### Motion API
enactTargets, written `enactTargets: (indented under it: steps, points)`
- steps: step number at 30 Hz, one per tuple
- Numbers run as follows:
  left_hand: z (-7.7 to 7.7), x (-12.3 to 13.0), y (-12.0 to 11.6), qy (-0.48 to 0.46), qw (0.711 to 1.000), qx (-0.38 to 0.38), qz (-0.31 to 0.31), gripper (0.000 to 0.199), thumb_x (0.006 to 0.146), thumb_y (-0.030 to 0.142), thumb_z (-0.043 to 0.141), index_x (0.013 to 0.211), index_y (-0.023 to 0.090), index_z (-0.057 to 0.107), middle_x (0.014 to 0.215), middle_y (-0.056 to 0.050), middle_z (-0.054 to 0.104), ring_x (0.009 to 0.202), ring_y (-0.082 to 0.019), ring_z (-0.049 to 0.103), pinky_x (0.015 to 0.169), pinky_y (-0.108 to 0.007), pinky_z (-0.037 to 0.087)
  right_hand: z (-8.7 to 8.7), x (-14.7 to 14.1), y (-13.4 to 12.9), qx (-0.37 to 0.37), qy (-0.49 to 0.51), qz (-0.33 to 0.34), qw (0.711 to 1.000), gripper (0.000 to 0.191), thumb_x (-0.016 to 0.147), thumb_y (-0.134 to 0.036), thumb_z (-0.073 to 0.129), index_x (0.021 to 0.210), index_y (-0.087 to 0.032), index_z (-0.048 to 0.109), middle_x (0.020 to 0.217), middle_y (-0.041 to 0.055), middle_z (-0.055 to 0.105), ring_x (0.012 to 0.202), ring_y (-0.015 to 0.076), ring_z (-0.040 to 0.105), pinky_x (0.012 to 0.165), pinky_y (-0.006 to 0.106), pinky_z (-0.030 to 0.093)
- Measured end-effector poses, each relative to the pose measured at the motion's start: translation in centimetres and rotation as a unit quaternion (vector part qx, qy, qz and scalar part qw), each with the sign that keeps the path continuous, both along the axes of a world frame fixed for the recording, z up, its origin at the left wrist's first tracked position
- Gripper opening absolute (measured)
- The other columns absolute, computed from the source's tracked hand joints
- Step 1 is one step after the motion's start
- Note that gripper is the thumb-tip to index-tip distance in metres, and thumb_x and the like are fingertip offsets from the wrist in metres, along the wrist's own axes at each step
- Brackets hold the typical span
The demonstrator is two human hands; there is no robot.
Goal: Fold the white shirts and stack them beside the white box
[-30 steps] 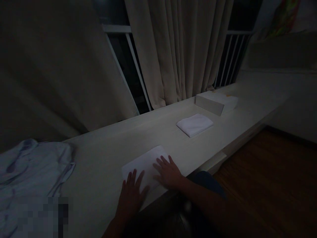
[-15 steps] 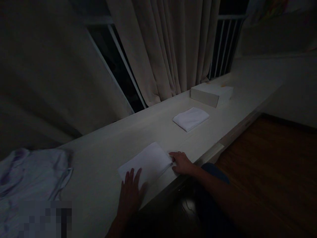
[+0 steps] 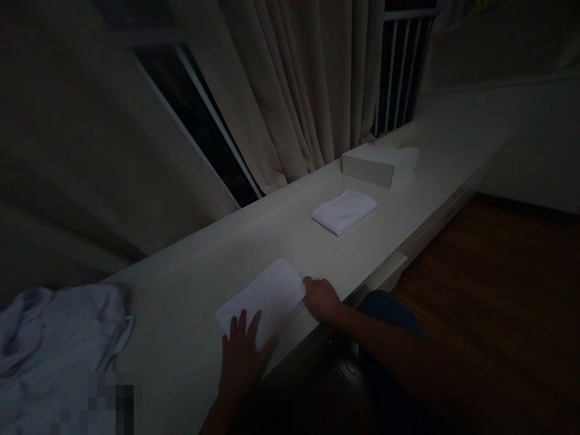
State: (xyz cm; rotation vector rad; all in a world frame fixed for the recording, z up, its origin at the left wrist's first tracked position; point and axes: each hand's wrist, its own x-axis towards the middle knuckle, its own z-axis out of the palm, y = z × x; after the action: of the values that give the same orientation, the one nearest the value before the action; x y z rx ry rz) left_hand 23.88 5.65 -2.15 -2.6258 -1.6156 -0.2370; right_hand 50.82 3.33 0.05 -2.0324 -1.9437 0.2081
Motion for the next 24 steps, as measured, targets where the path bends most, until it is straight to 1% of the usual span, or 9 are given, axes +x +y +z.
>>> enactTargets:
  steps: [2, 4, 7, 10, 15, 18, 19, 21, 24]
  points:
    - [0.1, 0.1, 0.0, 0.004, 1.000, -0.006, 0.003, 0.074, 0.086, 0.064, 0.040, 0.150, 0.030, 0.026, 0.162, -0.009, 0.013, 0.148, -0.035, 0.006, 0.111, -0.063, 0.022, 0.0, -0.3, 0.3, -0.010, -0.018, -0.007, 1.000, 0.027, 0.090, -0.014, 0.043, 0.116, -0.009, 0.051, 0.093, 0.0146, 0.070, 0.085, 0.0266, 0.065, 0.083, 0.037, 0.042]
    - [0.2, 0.2, -0.1, 0.006, 1.000, -0.009, 0.006, 0.074, 0.086, 0.064, 0.039, 0.150, 0.029, 0.026, 0.162, -0.010, 0.012, 0.148, -0.035, 0.005, 0.110, -0.063, 0.022, -0.1, -0.3, 0.4, -0.010, -0.025, -0.011, 1.000, 0.027, 0.091, -0.016, 0.044, 0.116, -0.009, 0.050, 0.091, 0.0144, 0.070, 0.082, 0.0268, 0.066, 0.083, 0.038, 0.042]
    - [0.4, 0.3, -0.3, 0.003, 1.000, -0.001, 0.005, 0.074, 0.087, 0.063, 0.039, 0.150, 0.029, 0.026, 0.162, -0.010, 0.012, 0.148, -0.035, 0.004, 0.111, -0.062, 0.021, -0.1, -0.1, 0.3, -0.006, -0.037, -0.018, 0.999, 0.023, 0.093, -0.021, 0.045, 0.111, -0.011, 0.054, 0.094, 0.0158, 0.069, 0.086, 0.0279, 0.065, 0.082, 0.039, 0.042]
    - [0.5, 0.4, -0.4, -0.002, 1.000, 0.006, 0.002, 0.072, 0.087, 0.062, 0.040, 0.150, 0.029, 0.026, 0.162, -0.010, 0.013, 0.148, -0.035, 0.005, 0.111, -0.062, 0.021, 0.0, 0.2, 0.1, -0.008, -0.041, -0.024, 0.999, 0.019, 0.093, -0.020, 0.044, 0.104, -0.013, 0.057, 0.097, 0.0158, 0.069, 0.090, 0.0277, 0.065, 0.081, 0.038, 0.043]
    - [0.5, 0.4, -0.4, 0.004, 1.000, 0.003, 0.000, 0.073, 0.087, 0.062, 0.039, 0.151, 0.029, 0.026, 0.161, -0.010, 0.014, 0.148, -0.035, 0.007, 0.111, -0.062, 0.021, 0.2, 0.2, 0.2, -0.024, -0.031, -0.039, 0.998, 0.018, 0.091, -0.023, 0.048, 0.104, -0.015, 0.059, 0.094, 0.0136, 0.069, 0.088, 0.0279, 0.065, 0.080, 0.039, 0.043]
    - [0.3, 0.3, -0.3, 0.013, 1.000, 0.021, -0.003, 0.074, 0.086, 0.063, 0.040, 0.150, 0.029, 0.027, 0.161, -0.011, 0.016, 0.148, -0.036, 0.007, 0.112, -0.062, 0.016, 0.7, 0.1, -0.1, -0.007, -0.030, -0.045, 0.999, 0.023, 0.090, -0.022, 0.048, 0.109, -0.014, 0.058, 0.102, 0.0165, 0.066, 0.092, 0.0295, 0.063, 0.081, 0.041, 0.043]
    - [0.3, 0.3, -0.2, 0.014, 0.999, 0.028, -0.005, 0.074, 0.086, 0.063, 0.041, 0.150, 0.029, 0.028, 0.160, -0.012, 0.017, 0.147, -0.036, 0.007, 0.113, -0.062, 0.015, 1.0, 0.1, -0.3, 0.006, -0.031, -0.037, 0.999, 0.027, 0.089, -0.020, 0.047, 0.113, -0.013, 0.058, 0.106, 0.0181, 0.065, 0.096, 0.0302, 0.061, 0.083, 0.042, 0.043]
    - [0.2, 0.2, -0.2, 0.010, 0.999, 0.038, -0.011, 0.074, 0.085, 0.063, 0.042, 0.150, 0.028, 0.029, 0.160, -0.012, 0.018, 0.147, -0.036, 0.008, 0.113, -0.061, 0.014, 1.6, -0.1, -1.1, 0.048, -0.027, 0.009, 0.998, 0.038, 0.087, -0.017, 0.047, 0.124, -0.011, 0.054, 0.116, 0.0202, 0.061, 0.107, 0.0314, 0.056, 0.090, 0.045, 0.041]
    - [0.1, 0.0, -0.2, 0.000, 0.999, 0.038, -0.022, 0.074, 0.085, 0.062, 0.043, 0.150, 0.027, 0.030, 0.160, -0.013, 0.017, 0.147, -0.036, 0.008, 0.114, -0.059, 0.017, 2.6, -1.1, -1.7, 0.126, 0.001, 0.110, 0.986, 0.056, 0.086, -0.022, 0.049, 0.139, -0.009, 0.042, 0.136, 0.0195, 0.050, 0.128, 0.0308, 0.042, 0.108, 0.048, 0.028]
